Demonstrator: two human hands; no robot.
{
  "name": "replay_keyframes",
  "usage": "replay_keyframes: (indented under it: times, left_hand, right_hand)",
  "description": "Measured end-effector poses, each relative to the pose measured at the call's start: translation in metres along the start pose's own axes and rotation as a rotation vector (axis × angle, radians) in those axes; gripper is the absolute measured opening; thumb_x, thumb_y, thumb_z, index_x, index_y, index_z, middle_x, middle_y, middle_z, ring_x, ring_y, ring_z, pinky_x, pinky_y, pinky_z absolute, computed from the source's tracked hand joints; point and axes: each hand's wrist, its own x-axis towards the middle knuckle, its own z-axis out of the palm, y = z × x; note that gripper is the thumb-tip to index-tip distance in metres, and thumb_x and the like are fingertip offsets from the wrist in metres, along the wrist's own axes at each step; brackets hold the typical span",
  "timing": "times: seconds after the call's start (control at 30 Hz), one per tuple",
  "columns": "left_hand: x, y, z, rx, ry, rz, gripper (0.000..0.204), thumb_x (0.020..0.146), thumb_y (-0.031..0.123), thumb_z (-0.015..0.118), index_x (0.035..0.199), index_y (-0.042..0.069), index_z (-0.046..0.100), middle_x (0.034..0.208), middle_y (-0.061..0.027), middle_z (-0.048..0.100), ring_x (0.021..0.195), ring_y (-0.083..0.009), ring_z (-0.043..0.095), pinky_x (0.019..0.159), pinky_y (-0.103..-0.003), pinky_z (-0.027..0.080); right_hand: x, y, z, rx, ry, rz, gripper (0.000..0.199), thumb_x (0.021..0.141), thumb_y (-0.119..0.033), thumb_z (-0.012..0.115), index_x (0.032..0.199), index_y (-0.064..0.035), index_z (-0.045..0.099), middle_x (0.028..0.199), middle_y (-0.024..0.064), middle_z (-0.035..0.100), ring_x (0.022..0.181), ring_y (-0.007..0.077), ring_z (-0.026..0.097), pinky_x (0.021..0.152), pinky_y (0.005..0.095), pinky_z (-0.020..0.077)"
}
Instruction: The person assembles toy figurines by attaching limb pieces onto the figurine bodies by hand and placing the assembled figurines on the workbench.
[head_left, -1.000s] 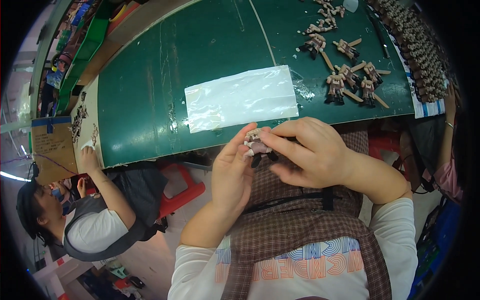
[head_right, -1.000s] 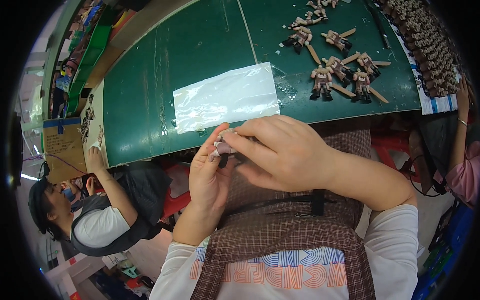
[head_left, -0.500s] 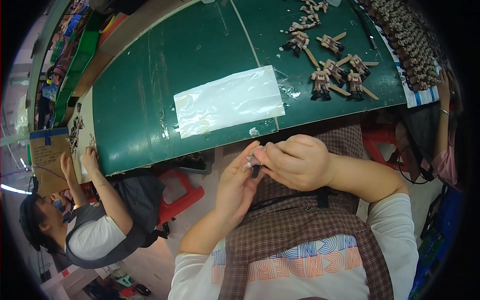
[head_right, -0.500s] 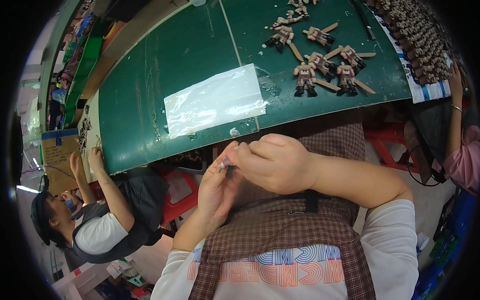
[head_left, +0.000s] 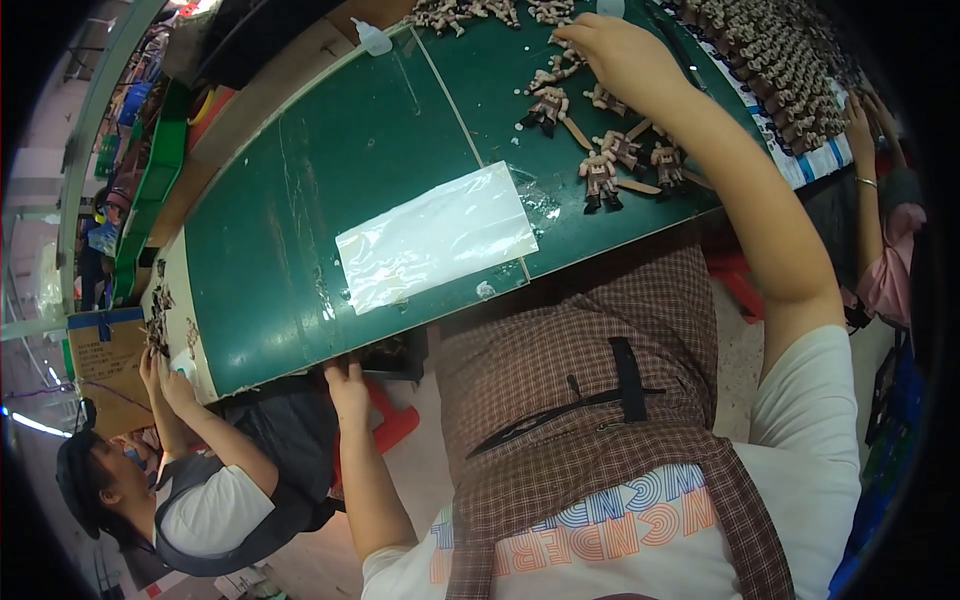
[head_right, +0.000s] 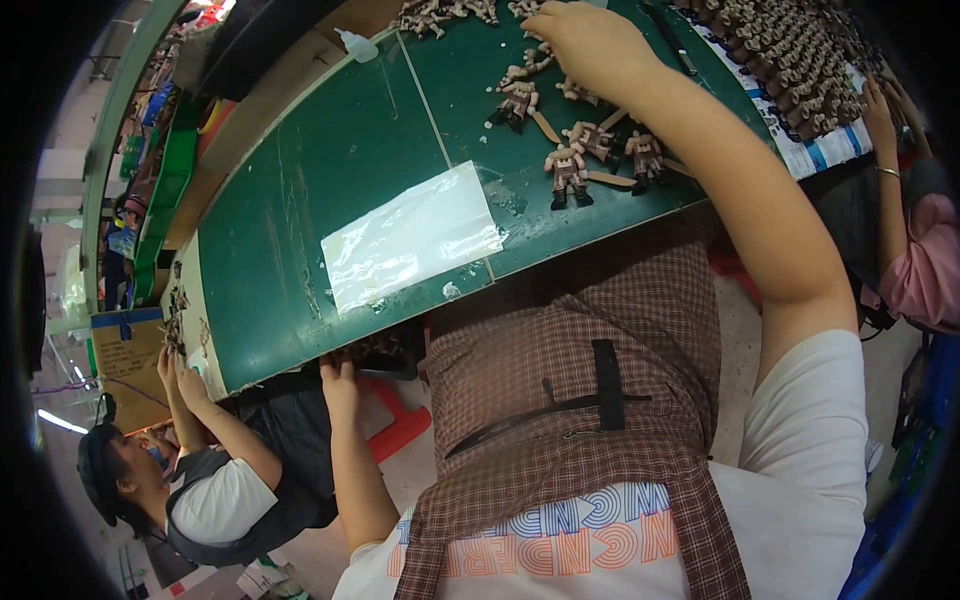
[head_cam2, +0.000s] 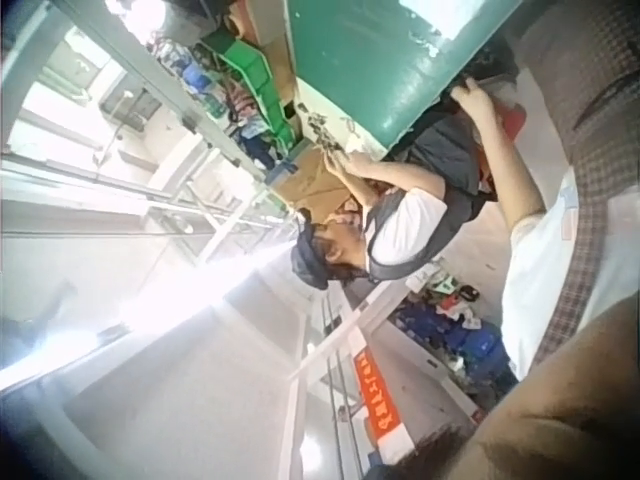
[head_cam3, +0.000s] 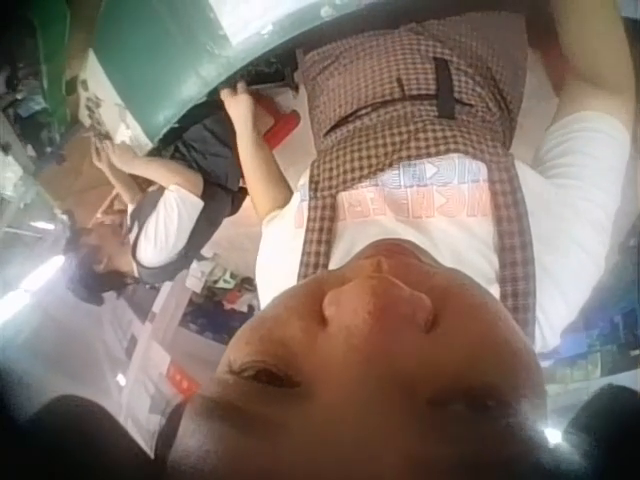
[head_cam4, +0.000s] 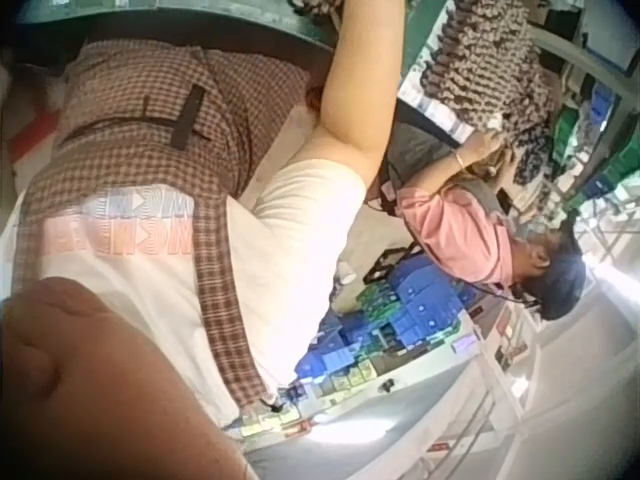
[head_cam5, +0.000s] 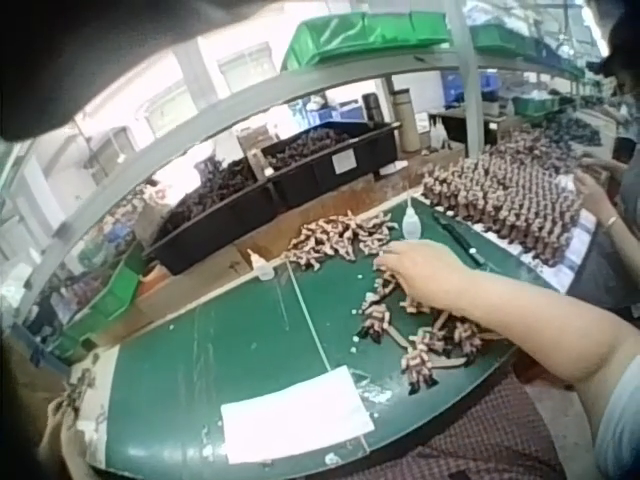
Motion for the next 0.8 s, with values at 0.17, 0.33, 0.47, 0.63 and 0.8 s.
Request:
replay_keyframes:
  times: [0.17, 0.33, 0.47, 0.63, 0.8]
  left_hand:
    - [-0.026, 0.137, 0.021, 0.413, -0.64, 0.248, 0.027, 0.09, 0.014, 0.06, 0.111, -0.002, 0.064, 0.108, -0.0207, 0.066, 0.104, -0.0381, 0.061, 0.092, -0.041, 0.048]
    - [-0.021, 0.248, 0.063, -0.041, -0.935, 0.589, 0.019, 0.088, 0.008, 0.062, 0.106, 0.004, 0.067, 0.108, -0.0138, 0.067, 0.101, -0.0302, 0.063, 0.089, -0.037, 0.049]
    - [0.03, 0.284, 0.152, -0.001, -0.445, 1.007, 0.023, 0.085, 0.002, 0.06, 0.106, 0.006, 0.066, 0.111, -0.013, 0.065, 0.103, -0.0329, 0.058, 0.092, -0.041, 0.046]
    - [0.071, 0.31, 0.216, 0.278, -0.516, 1.131, 0.048, 0.077, -0.001, 0.066, 0.124, 0.011, 0.059, 0.13, -0.0113, 0.056, 0.12, -0.0327, 0.051, 0.1, -0.041, 0.043]
    - [0.066, 0.336, 0.223, 0.23, -0.657, 1.111, 0.052, 0.076, 0.003, 0.069, 0.126, 0.004, 0.054, 0.121, -0.0171, 0.055, 0.11, -0.037, 0.054, 0.093, -0.042, 0.047]
  right_hand:
    - [0.011, 0.034, 0.031, -0.102, -0.035, -0.353, 0.032, 0.086, -0.006, 0.057, 0.116, -0.0149, 0.065, 0.107, 0.0013, 0.064, 0.11, 0.0225, 0.058, 0.092, 0.0329, 0.0493]
    - [0.023, 0.023, 0.017, -0.075, -0.105, -0.228, 0.02, 0.088, -0.014, 0.061, 0.106, -0.0114, 0.067, 0.104, 0.0058, 0.064, 0.102, 0.0256, 0.059, 0.086, 0.0359, 0.0505]
    - [0.021, 0.015, 0.015, 0.361, -0.227, 0.101, 0.022, 0.088, -0.021, 0.065, 0.104, -0.0065, 0.065, 0.085, 0.0089, 0.065, 0.081, 0.0235, 0.062, 0.079, 0.0324, 0.0492]
    - [-0.008, 0.015, -0.011, 1.232, -0.423, 0.42, 0.03, 0.09, -0.016, 0.068, 0.116, -0.0018, 0.066, 0.101, 0.0018, 0.068, 0.09, 0.0094, 0.061, 0.084, 0.0233, 0.0461]
    - [-0.039, 0.037, -0.041, 1.369, -0.432, 0.496, 0.037, 0.088, -0.016, 0.068, 0.12, 0.0008, 0.06, 0.099, 0.007, 0.068, 0.09, 0.0135, 0.064, 0.081, 0.0274, 0.0506]
